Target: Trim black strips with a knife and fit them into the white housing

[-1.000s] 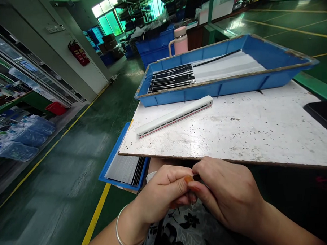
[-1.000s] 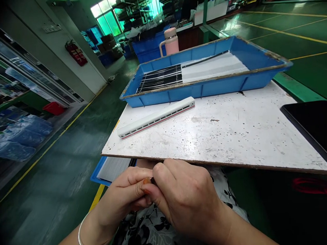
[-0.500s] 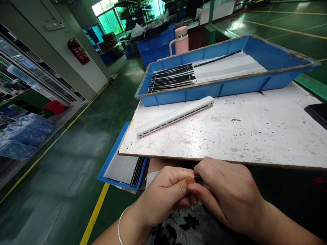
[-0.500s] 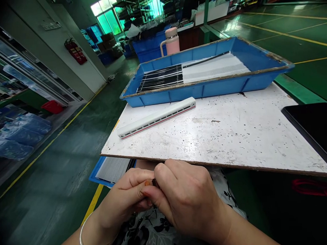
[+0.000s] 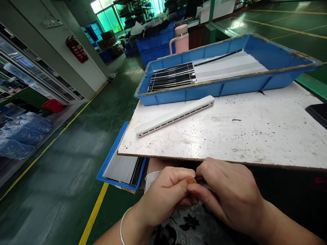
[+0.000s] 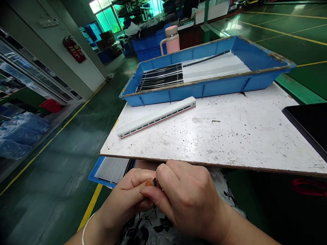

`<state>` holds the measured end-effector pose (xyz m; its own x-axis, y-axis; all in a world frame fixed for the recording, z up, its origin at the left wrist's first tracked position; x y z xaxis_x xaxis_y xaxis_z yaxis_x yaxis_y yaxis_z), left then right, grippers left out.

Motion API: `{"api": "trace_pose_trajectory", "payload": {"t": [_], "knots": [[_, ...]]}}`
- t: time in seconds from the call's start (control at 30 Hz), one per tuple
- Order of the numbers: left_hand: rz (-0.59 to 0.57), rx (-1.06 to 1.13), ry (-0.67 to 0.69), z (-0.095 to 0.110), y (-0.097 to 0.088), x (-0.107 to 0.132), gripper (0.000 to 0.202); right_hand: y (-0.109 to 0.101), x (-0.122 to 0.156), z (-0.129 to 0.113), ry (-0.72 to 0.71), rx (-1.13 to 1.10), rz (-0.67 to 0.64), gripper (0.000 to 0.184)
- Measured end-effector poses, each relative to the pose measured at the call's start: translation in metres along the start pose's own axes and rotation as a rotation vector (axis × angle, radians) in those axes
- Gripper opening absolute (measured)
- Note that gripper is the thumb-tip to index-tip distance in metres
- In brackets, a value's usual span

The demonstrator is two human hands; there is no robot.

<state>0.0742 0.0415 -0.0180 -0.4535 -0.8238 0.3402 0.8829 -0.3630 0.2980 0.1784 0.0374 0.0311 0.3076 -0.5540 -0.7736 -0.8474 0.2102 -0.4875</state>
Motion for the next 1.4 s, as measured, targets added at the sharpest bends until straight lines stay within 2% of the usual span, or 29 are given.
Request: {"api": "trace_pose_trajectory", "payload": {"t": [0.2, 0.5, 0.7, 0.93, 1.2, 1.3, 1.4], "knots": [[0.002, 0.002, 0.019, 0.004, 0.001, 0.000, 0.038, 0.004, -0.001, 0.002, 0.018, 0.005, -0.019, 0.027], [0.036, 0.054, 0.006, -0.003, 0.001, -0.002, 0.044, -0.001, 0.001, 0.000, -0.026, -0.034, 0.018, 0.024], [0.013, -0.026, 0.063, 0.004, -0.002, -0.001, 0.042, 0.003, 0.000, 0.005, 0.030, -0.019, -0.004, 0.030], [0.020, -0.098, 0.028, 0.003, -0.004, 0.000, 0.041, 0.004, -0.001, 0.005, 0.017, 0.002, -0.026, 0.031], [0.017, 0.059, -0.013, -0.003, -0.002, 0.000, 0.040, 0.000, -0.002, -0.001, -0.060, 0.003, 0.008, 0.028], [0.005, 0.038, 0.024, -0.001, -0.002, 0.001, 0.041, -0.002, -0.002, -0.001, -0.053, -0.014, 0.026, 0.027], [0.039, -0.094, 0.118, 0.009, -0.004, 0.002, 0.042, -0.006, -0.003, 0.004, 0.028, -0.033, 0.064, 0.031]]}}
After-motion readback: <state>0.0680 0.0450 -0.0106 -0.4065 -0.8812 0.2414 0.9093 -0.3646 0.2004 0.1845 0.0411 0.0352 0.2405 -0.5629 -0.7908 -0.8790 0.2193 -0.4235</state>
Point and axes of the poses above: each hand's wrist, its own x-axis away from the middle knuckle, its own y-axis out of the palm, z = x × y, the point moved 7 cm from there along -x, towards the middle knuckle, and after that the axes turned 8 degrees about z, right-handed, at the moved point
